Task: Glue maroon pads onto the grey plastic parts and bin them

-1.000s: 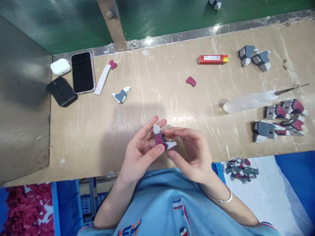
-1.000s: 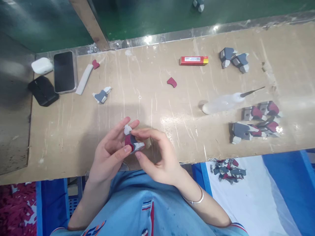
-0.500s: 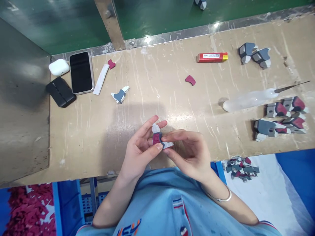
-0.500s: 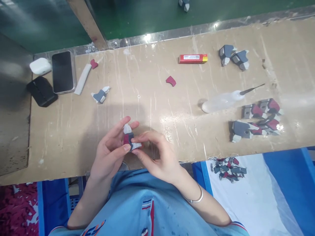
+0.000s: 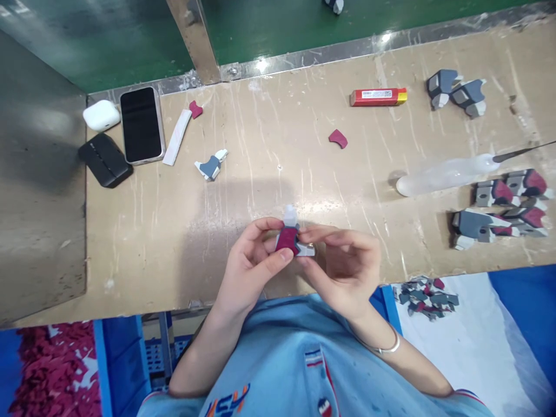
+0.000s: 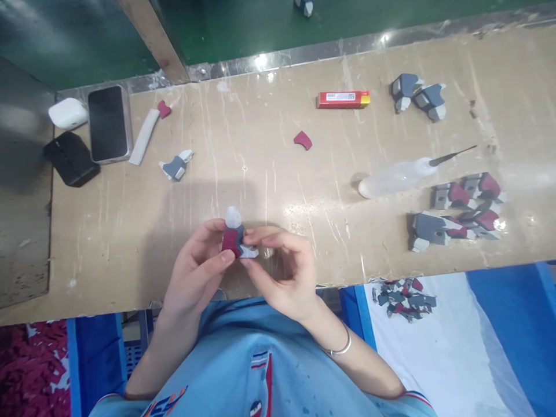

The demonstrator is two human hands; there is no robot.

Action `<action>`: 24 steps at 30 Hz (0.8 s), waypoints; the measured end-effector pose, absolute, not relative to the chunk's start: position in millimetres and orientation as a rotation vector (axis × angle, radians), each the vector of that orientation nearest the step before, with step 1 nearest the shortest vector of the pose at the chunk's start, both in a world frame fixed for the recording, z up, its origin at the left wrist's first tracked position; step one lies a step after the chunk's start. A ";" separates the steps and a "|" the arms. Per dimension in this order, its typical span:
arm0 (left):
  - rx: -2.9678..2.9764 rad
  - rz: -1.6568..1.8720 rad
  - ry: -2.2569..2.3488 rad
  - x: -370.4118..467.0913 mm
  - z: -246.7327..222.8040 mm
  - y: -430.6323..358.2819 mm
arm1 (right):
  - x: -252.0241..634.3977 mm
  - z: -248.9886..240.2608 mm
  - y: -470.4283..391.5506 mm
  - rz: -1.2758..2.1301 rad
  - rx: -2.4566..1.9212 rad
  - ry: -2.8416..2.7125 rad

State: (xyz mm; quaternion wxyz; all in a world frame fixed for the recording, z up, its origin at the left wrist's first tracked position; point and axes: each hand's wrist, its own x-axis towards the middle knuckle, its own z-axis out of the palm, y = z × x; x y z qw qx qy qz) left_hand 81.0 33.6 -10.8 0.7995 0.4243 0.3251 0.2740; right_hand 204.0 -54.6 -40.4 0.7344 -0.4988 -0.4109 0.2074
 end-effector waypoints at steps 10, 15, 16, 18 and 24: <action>1.184 0.789 0.726 81.4 -2.0 26.7 | 213.3 -29.4 -57.1 0.675 -1.249 -0.795; 1.189 0.780 0.780 82.3 -5.8 29.1 | 206.6 -31.1 -56.4 0.631 -1.219 -0.758; 1.198 0.788 0.798 82.5 -5.5 28.6 | 205.9 -31.8 -56.6 0.630 -1.212 -0.760; 1.215 0.814 0.822 82.8 -4.4 27.0 | 206.1 -32.7 -57.3 0.642 -1.206 -0.769; 1.251 0.811 0.808 84.1 -1.5 27.2 | 208.1 -30.7 -56.7 0.690 -1.197 -0.799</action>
